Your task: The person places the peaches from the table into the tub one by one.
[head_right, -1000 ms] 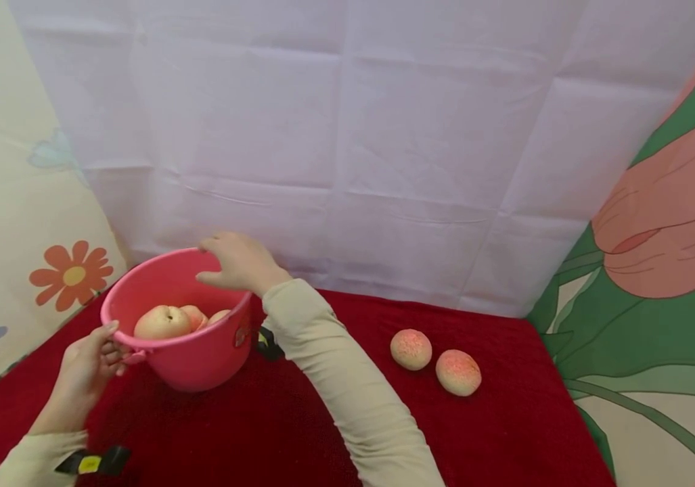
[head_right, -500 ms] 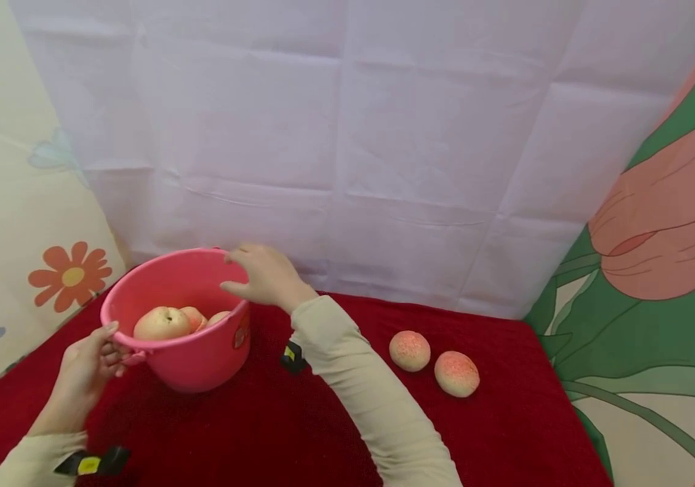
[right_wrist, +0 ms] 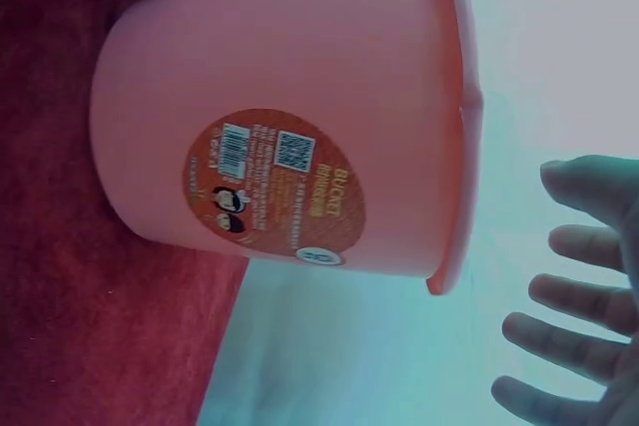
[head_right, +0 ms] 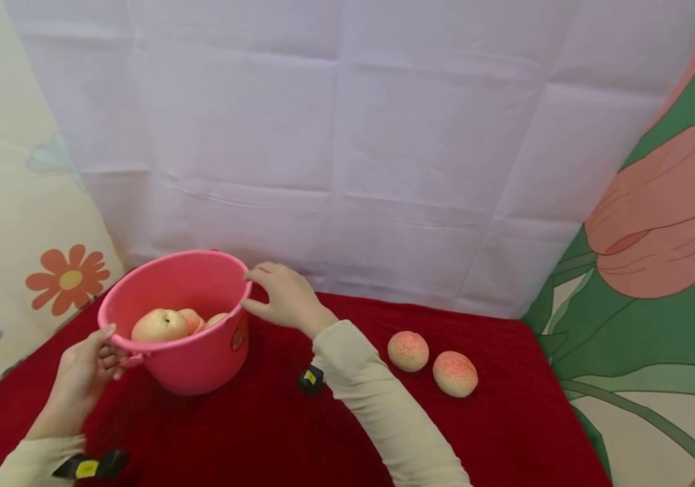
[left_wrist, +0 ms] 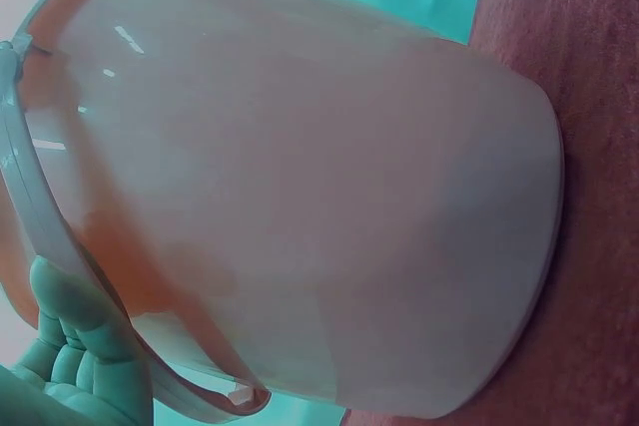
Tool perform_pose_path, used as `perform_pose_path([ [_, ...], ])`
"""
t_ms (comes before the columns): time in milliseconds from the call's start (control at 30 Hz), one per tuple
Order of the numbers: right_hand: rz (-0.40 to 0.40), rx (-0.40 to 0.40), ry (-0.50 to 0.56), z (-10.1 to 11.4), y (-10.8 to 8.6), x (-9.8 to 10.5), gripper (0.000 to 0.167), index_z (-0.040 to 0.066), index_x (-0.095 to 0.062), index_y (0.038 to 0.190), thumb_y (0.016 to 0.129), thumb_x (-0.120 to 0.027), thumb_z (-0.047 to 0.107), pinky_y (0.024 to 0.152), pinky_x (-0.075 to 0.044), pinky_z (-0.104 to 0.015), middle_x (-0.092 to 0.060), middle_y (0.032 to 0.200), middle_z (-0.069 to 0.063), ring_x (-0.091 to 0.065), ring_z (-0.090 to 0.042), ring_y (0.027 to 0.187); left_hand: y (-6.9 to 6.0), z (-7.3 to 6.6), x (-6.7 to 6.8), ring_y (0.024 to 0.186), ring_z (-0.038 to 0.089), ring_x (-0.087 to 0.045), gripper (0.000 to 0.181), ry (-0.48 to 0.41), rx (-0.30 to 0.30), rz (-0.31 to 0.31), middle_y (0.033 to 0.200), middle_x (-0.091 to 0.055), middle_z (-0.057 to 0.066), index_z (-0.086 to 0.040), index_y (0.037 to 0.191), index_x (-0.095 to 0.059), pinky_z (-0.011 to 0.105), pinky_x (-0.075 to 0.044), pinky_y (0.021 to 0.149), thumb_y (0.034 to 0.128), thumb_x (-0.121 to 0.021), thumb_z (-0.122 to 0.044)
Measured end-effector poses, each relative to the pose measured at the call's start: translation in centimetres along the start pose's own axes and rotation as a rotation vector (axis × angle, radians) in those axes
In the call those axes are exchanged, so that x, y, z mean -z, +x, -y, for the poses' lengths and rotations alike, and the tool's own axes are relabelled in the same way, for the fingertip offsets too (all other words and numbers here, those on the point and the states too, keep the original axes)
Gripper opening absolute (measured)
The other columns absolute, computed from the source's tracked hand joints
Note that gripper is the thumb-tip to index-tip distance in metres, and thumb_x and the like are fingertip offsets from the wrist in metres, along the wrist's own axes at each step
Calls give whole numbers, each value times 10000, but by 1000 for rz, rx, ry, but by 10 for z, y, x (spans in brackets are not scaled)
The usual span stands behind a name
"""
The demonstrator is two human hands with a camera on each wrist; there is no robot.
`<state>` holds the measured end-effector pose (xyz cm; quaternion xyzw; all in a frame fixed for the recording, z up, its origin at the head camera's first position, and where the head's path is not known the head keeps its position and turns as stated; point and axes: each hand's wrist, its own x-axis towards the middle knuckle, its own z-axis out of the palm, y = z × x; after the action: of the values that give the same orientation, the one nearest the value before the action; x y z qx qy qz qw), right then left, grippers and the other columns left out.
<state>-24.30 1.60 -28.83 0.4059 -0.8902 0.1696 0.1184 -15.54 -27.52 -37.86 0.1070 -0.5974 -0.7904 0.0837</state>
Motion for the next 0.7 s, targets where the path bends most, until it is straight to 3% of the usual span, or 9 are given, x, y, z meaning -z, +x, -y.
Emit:
perform_pose_path([
  [200, -49, 9, -3, -8, -13, -6, 348, 79, -600, 1138, 853, -634, 277, 903, -425, -328, -584, 1135, -35, -524, -174, 1080, 0, -1, 0, 514, 78, -554, 331, -3, 0, 10, 589, -614, -48, -189, 639, -650, 210, -435, 436, 923, -521, -301],
  [700, -80, 29, -19, -30, -51, -22, 330, 51, -605, 1096, 829, -652, 240, 888, -432, -363, -586, 1119, -82, -531, -231, 1069, 0, 0, -1, 504, 67, -558, 340, 0, -1, -4, 571, -612, -55, -193, 621, -645, 208, -424, 424, 916, -529, -314],
])
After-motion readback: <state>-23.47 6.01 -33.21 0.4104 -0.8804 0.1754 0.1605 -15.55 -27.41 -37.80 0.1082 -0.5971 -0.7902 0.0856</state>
